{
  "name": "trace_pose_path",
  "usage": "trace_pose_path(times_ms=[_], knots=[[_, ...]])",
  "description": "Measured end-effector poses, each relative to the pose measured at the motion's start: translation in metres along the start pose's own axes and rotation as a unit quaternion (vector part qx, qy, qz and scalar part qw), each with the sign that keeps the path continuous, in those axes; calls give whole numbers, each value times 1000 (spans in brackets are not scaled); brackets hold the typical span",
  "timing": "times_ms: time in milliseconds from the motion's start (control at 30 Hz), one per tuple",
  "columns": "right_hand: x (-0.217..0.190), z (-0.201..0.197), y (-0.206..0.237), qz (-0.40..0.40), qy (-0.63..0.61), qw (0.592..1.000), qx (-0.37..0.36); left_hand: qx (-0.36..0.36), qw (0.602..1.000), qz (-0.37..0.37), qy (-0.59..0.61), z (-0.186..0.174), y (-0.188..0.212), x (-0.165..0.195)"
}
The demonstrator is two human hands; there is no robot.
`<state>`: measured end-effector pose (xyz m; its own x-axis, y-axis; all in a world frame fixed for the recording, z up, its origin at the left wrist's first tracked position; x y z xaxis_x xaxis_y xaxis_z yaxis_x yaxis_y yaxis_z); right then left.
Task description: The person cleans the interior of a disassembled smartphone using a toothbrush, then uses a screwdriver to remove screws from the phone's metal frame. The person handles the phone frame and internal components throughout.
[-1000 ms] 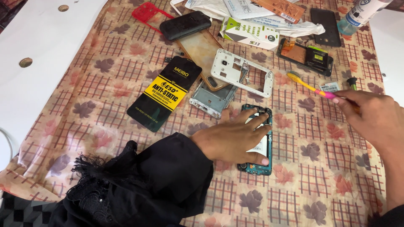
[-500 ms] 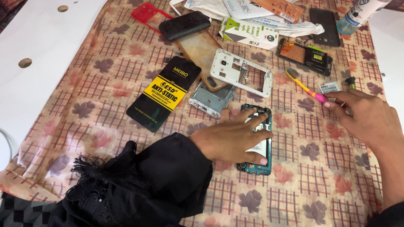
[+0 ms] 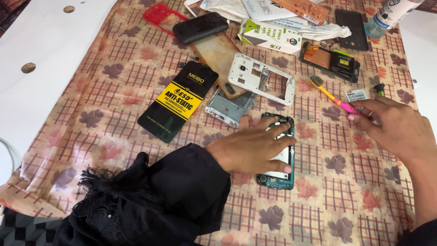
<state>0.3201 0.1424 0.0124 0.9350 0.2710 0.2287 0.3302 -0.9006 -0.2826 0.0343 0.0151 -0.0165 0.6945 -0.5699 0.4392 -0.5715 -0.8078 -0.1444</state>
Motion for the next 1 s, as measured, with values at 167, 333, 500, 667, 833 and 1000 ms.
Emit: trace_pose_path(times_ms=[167,333,500,667,833,1000], knots=[[-2,0,0,7,11,1000,-4,5,1000,10,-7,-3,1,3],[-2,-1,1,9,8,1000,-6,29,999,-28,5,-11,0,5],[-6,-7,2,-8,11,1000,10,198,972,-121,-43,-22,-5,-6],[-11,-14,3,6,14,999,49,298,864,-123,-388,-40,-5,-36],[-14,-11,7,-14,22,992,126,285,851,-132,-421,-47,1,-53],[-14,2,11,-31,11,985,172,240,877,-121,-397,-48,1,-56]])
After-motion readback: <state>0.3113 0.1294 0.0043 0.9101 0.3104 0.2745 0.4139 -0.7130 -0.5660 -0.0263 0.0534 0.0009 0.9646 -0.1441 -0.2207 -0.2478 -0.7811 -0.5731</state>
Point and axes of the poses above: each hand's wrist, its own y-axis away from the middle knuckle, its own z-axis out of the palm, x = y × z, the point moved 3 cm from there along -y, towards the middle knuckle, and after that the axes turned 10 degrees about x, right-handed, at the moved point
